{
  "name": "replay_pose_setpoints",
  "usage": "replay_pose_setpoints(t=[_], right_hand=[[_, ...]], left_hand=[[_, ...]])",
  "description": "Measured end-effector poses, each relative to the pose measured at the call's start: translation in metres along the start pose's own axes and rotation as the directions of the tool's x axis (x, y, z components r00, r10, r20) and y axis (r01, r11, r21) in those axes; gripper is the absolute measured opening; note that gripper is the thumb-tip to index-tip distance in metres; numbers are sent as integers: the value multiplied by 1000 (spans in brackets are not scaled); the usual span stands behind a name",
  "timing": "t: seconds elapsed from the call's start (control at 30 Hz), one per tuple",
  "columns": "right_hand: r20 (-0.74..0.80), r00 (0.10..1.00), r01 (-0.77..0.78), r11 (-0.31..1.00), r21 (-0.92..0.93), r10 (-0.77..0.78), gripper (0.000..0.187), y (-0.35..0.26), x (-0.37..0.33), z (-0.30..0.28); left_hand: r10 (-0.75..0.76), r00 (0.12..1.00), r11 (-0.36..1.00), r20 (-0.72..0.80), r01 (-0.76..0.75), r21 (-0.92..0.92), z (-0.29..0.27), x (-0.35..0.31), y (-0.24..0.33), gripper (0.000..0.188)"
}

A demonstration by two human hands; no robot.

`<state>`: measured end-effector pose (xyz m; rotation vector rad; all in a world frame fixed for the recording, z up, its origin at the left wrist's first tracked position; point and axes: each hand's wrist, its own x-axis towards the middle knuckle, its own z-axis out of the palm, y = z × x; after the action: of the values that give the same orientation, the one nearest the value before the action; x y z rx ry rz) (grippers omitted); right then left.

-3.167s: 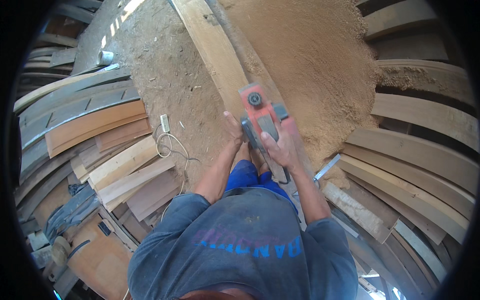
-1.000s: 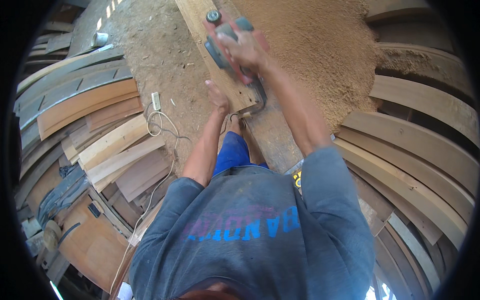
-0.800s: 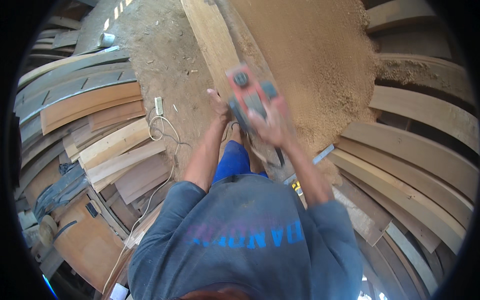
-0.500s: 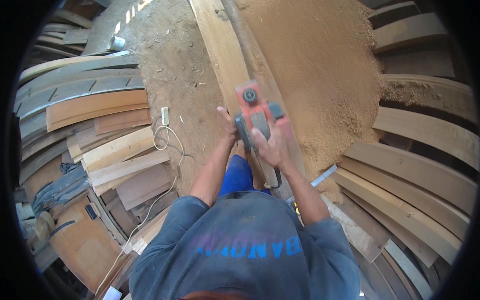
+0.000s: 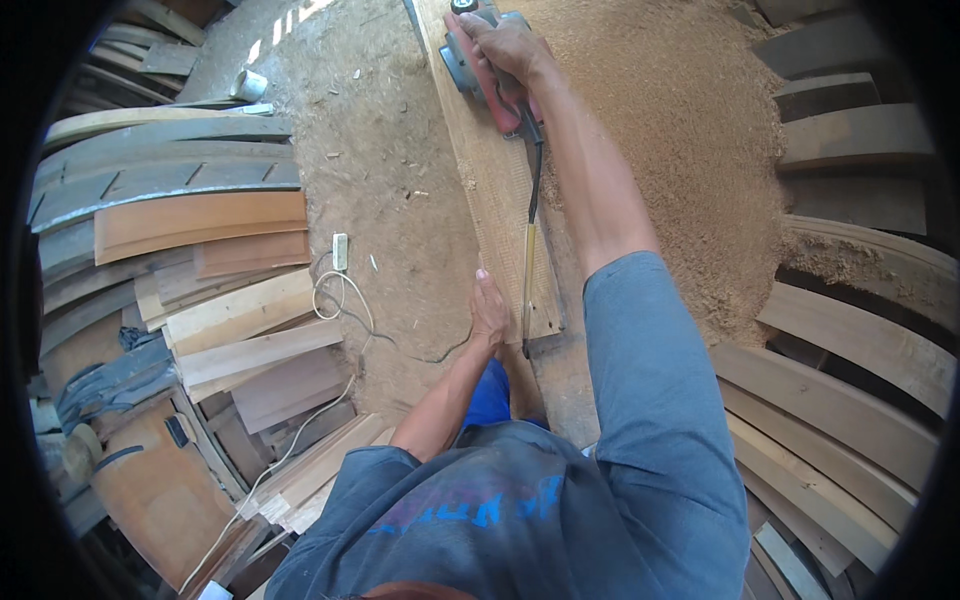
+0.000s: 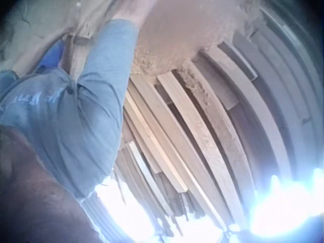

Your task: The person planes a wooden plank using an electric planer, lifts and measures the wood with a tape measure, and planes the plank again.

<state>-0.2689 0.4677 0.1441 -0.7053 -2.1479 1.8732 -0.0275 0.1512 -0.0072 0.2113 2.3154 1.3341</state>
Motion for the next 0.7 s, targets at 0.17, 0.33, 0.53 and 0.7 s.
replay_pose_setpoints(t=[0.17, 0.33, 0.53, 0.7], right_hand=[[135, 965, -264, 837, 479, 227, 23, -34, -58, 3], [14, 985, -173, 978, 119, 172, 34, 18, -144, 7], [69, 984, -162, 986, -31, 164, 35, 42, -384, 24], [112, 971, -217, 976, 20, 213, 82, 61, -537, 15]], left_hand=[[-144, 985, 989, 95, 147, -23, -2, 0, 3, 61], [-65, 995, 946, 79, 86, -312, 8, 12, 6, 69], [-137, 959, 605, 250, 280, -745, -15, 22, -38, 88], [-324, 857, 524, 402, 516, -678, -22, 4, 7, 97]])
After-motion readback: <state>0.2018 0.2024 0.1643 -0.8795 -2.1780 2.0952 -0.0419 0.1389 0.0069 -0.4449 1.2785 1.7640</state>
